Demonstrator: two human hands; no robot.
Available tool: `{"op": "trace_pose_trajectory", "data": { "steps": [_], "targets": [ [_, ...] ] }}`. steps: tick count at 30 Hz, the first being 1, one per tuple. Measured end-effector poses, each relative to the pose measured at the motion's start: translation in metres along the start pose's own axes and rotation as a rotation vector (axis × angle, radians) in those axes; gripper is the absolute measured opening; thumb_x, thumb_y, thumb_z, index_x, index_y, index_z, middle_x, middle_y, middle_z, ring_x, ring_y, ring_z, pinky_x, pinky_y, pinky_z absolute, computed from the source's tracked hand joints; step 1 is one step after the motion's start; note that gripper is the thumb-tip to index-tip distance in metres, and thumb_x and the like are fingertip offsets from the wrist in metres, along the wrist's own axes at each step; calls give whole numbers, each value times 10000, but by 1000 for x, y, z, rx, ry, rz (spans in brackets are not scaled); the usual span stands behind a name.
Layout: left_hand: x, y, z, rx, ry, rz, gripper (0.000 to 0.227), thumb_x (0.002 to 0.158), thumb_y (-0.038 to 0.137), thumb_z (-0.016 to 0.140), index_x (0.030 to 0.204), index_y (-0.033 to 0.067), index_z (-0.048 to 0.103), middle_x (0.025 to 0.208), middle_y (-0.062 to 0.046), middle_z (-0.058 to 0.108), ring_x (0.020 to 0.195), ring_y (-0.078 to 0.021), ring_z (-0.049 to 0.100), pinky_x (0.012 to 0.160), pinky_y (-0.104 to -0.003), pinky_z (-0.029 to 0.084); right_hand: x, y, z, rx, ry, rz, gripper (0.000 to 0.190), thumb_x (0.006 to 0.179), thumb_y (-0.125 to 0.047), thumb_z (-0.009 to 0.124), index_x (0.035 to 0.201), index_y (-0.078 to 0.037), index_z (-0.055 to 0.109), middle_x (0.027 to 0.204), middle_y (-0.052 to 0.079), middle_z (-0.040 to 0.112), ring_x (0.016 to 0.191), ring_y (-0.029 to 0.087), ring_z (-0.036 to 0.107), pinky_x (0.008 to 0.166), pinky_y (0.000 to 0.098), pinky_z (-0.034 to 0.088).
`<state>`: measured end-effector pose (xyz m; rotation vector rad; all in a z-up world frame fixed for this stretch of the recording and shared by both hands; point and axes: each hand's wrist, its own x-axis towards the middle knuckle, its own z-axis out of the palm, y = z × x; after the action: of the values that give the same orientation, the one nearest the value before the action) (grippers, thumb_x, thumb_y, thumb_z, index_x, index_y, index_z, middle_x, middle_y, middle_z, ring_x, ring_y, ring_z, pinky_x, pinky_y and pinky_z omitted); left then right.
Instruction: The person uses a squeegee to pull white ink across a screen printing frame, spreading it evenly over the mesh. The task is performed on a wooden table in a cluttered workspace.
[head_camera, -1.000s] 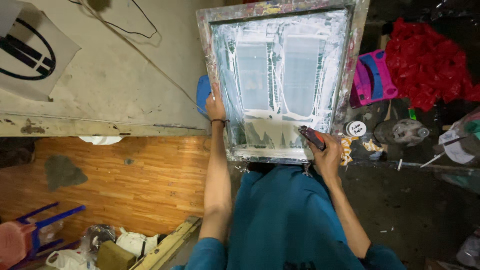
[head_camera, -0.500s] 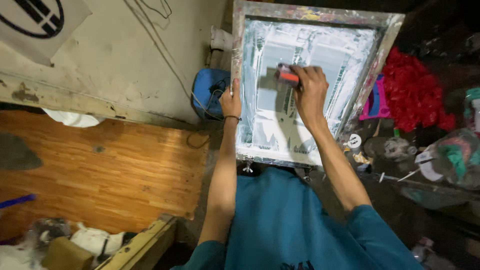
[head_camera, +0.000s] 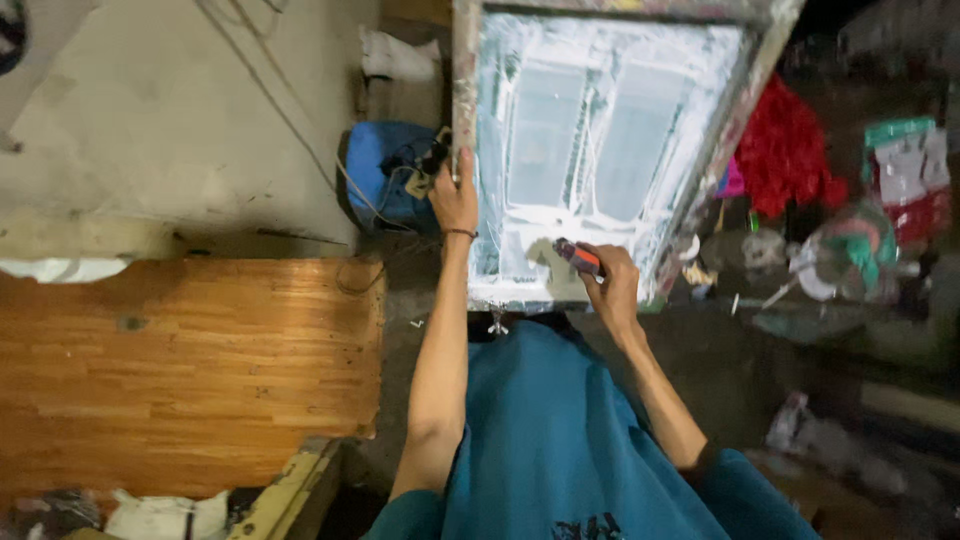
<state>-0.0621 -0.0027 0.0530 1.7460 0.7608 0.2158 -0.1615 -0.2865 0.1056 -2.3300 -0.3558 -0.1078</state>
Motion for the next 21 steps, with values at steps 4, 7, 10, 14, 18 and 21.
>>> {"op": "trace_pose_trajectory", "data": {
  "steps": [4,7,10,14,18,21],
  "targets": [
    [2,0,-1,-3,-12,55,604,967,667,526,1097,114,729,1063,-235,740,1081,-459,673,918,-566,521,-52,4,3,2,63,146,531,666,71,844,1175,-51,757,981,212,716,987,473,647,883,530,527],
    [-1,16,-5,-5,-12,31,654,957,687,501,1034,76,719,1037,-249,742,1079,-491,665,957,-570,504,-65,-4,0,-6,149,272,554,645,105,845,1168,-56,765,1013,203,738,999,448,664,922,521,520],
    [4,16,-4,-7,-14,41,665,960,697,489,1036,81,728,1048,-260,735,1100,-482,661,966,-561,504,-67,-8,-2,-30,176,275,541,669,87,843,1186,-46,754,1026,217,732,1010,464,657,921,521,520],
    [10,14,-3,-29,3,62,684,963,724,490,1093,106,753,1105,-225,749,1119,-441,680,979,-522,516,-62,-6,1,-66,245,303,509,683,126,817,1161,-44,766,1016,211,744,1007,444,672,931,509,511],
    [0,25,-13,-25,-9,138,684,988,679,464,1065,62,748,1052,-269,741,1097,-470,671,968,-512,508,-60,5,-2,-176,152,228,597,632,95,816,1189,-114,757,1007,155,704,1021,423,637,946,520,494],
    [0,24,-11,80,49,204,713,990,660,452,966,11,746,950,-317,728,1012,-504,680,908,-562,507,-49,-2,17,-144,-25,115,418,789,-19,730,1152,-221,779,969,63,714,992,349,653,904,444,540]
  ]
}}
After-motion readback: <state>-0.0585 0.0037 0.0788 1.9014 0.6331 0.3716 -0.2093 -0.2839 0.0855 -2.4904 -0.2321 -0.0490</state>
